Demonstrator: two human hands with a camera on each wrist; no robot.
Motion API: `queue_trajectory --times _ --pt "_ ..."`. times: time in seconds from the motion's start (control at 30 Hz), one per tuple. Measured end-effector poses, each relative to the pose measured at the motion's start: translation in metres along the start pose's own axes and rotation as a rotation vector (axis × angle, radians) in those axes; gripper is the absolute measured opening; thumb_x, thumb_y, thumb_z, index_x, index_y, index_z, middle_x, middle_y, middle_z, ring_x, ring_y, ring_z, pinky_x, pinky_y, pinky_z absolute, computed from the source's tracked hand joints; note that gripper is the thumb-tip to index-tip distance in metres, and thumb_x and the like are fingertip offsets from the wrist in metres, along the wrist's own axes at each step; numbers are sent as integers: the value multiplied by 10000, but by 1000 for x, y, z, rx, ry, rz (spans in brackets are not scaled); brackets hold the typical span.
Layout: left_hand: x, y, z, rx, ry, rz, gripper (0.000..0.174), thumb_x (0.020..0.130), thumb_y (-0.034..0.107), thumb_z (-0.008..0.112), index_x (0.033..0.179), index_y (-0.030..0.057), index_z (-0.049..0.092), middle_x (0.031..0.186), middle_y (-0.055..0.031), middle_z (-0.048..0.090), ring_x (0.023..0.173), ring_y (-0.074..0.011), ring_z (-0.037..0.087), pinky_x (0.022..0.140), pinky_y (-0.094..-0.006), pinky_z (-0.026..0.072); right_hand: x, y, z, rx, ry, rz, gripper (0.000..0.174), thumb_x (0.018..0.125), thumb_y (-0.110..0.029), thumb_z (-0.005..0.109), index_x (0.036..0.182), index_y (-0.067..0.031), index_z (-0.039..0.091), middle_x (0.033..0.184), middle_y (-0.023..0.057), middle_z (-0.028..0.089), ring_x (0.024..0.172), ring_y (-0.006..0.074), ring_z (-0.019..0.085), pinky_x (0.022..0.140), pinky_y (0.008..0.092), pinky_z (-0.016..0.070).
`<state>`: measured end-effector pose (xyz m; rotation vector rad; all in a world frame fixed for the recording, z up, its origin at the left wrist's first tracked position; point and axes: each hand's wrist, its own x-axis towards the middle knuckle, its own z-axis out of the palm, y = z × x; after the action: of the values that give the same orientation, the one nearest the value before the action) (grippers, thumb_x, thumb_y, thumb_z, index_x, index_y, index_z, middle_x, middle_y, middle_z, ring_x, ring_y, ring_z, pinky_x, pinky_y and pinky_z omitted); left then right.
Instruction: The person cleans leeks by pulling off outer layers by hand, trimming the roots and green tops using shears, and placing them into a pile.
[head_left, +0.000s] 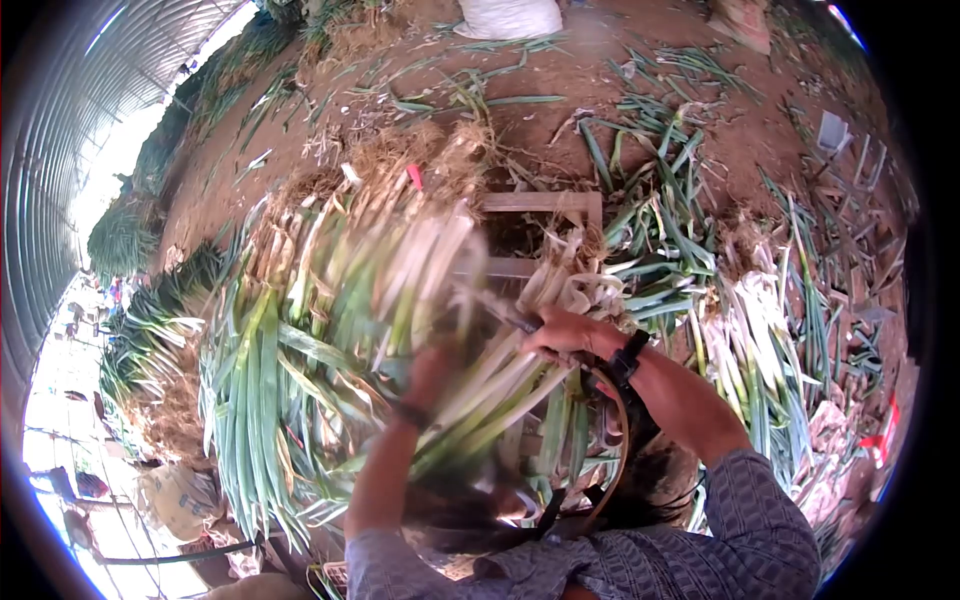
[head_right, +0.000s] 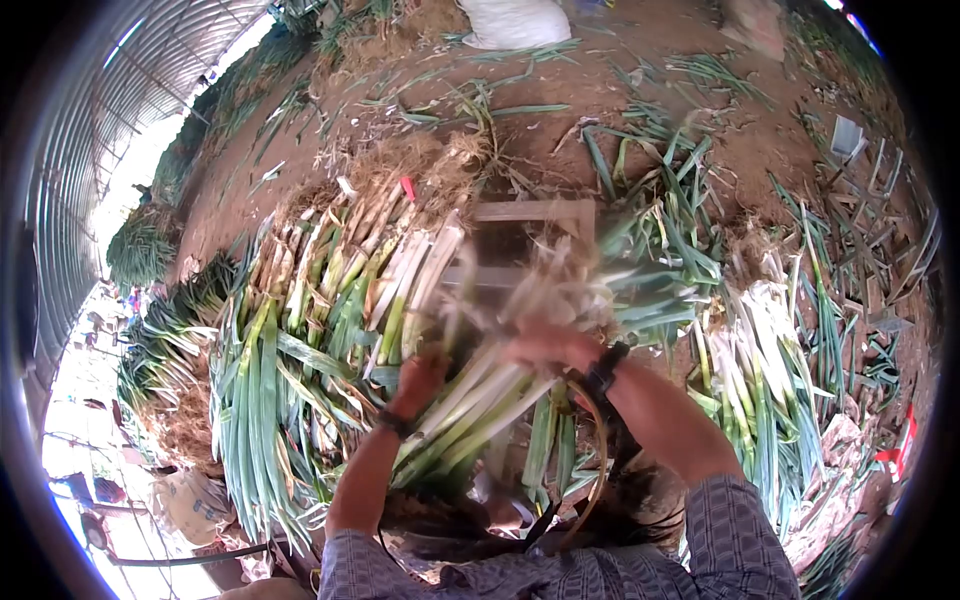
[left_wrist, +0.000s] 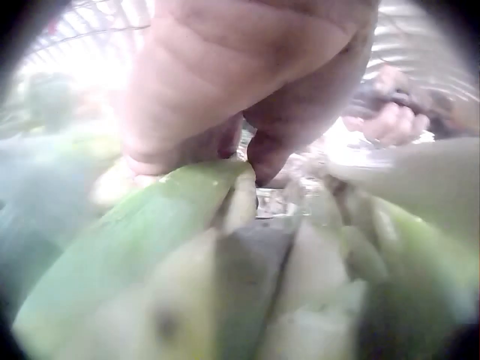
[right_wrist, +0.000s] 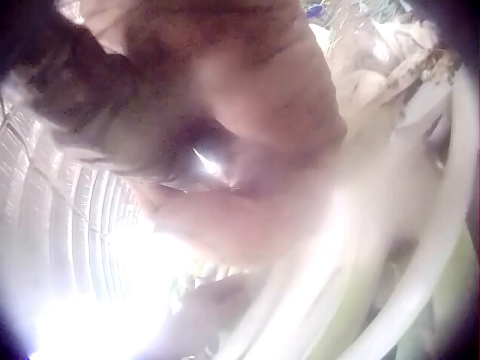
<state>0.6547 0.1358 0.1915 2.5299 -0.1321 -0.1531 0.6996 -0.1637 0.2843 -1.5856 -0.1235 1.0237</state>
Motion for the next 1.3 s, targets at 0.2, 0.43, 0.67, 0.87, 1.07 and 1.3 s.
queue_trajectory --times 0.2,0.43,0.67,0.87,1.07,1.3 --pt "-5 51 -22 99 -56 101 237 895 230 650 1068 68 643 946 -166 675 851 -314 672 739 -426 537 22 7 6 59 62 25 165 863 -191 679 888 -67 573 596 0 541 418 95 476 381 264 388" --pt "7 -3 -34 132 413 112 283 869 189 644 1119 58 626 1024 -207 649 900 -429 628 779 -495 517 41 -2 11 -8 145 -175 222 840 -192 687 685 -89 566 572 7 548 469 94 496 480 268 403" --pt "32 -11 -36 259 262 170 390 855 110 584 1243 86 551 1196 -214 590 1117 -418 547 879 -503 488 60 15 14 -50 128 -88 173 820 -185 694 726 -86 588 561 -3 546 446 88 491 442 257 385" --pt "66 11 -23 343 59 -186 467 834 214 630 1279 111 534 1240 -180 584 1133 -394 555 908 -484 490 38 14 6 -11 20 10 157 817 -173 691 765 -68 587 573 4 546 399 91 471 370 257 370" --pt "59 9 -18 147 -77 33 421 854 262 641 1243 109 585 1121 -149 643 1006 -327 636 832 -419 526 4 -8 -11 -247 134 42 213 818 -243 708 783 -72 585 617 4 561 521 107 527 492 285 407" --pt "59 -33 -6 -87 140 -70 266 935 249 583 1115 84 686 954 -160 704 920 -291 682 748 -400 518 -11 -5 -28 -354 225 0 306 797 -340 743 830 -77 592 662 12 535 607 150 522 578 324 426"
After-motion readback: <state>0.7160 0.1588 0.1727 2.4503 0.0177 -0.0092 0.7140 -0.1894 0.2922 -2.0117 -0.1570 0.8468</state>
